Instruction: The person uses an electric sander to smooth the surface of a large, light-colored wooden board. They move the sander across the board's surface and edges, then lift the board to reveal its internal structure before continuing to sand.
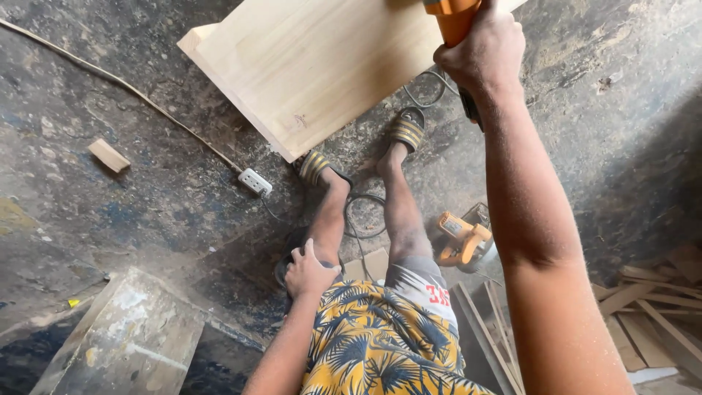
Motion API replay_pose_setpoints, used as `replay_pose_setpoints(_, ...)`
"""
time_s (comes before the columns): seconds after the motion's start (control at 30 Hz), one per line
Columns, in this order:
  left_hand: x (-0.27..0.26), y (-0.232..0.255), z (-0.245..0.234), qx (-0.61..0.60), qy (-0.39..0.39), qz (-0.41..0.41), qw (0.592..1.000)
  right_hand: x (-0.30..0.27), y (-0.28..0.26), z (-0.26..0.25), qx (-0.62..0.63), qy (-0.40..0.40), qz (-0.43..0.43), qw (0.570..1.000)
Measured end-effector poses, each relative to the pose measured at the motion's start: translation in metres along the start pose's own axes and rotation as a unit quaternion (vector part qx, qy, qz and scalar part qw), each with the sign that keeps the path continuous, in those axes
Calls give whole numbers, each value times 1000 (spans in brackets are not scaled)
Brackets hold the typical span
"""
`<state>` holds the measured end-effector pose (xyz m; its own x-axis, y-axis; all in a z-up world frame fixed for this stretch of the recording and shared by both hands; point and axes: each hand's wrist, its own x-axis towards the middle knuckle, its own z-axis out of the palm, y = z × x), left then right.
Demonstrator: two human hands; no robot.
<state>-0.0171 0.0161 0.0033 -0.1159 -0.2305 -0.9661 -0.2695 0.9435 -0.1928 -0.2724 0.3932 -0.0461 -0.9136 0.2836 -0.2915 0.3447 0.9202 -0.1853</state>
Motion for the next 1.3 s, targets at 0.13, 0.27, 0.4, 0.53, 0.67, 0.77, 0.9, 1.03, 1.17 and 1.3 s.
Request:
replay_pose_setpoints(0.13,-3,3,0,10,-3,-9,1000,-5,4,7,-20,17,-16,1000)
replay_pose_setpoints(0.27,0,3,2,5,15,2,1000,-43,-43,2,-2,-32,-10,999)
replay_pose_setpoints(0.4,-10,12,-6,12,-3,-18,1000,-91,-62,37,-10,-57,-115,992)
replay_pose_setpoints(0.53,-11,14,-1,14,-3,-26,1000,-123,-75,28,-62,-66,-145,985)
replay_pose_setpoints(0.67,-18,21,-2,12,-17,-36,999,-121,-15,39,-25,-56,-120,991)
replay_pose_setpoints(0.77,-18,26,-1,14,3,-29,999,-103,24,16,1,-43,-58,997)
replay_pose_setpoints(0.9,-18,30,1,15,0,-38,999,-81,65,-2,6,-16,27,999)
replay_pose_setpoints(1.03,-15,31,7,32,13,-36,999,-82,54,-5,2,-42,34,999)
replay_pose_setpoints(1.17,-17,38,3,34,17,-38,999,-101,12,18,-15,-40,-76,996)
replay_pose_setpoints(1.3,-19,42,4,37,15,-42,998,-104,-14,18,5,-75,-144,987)
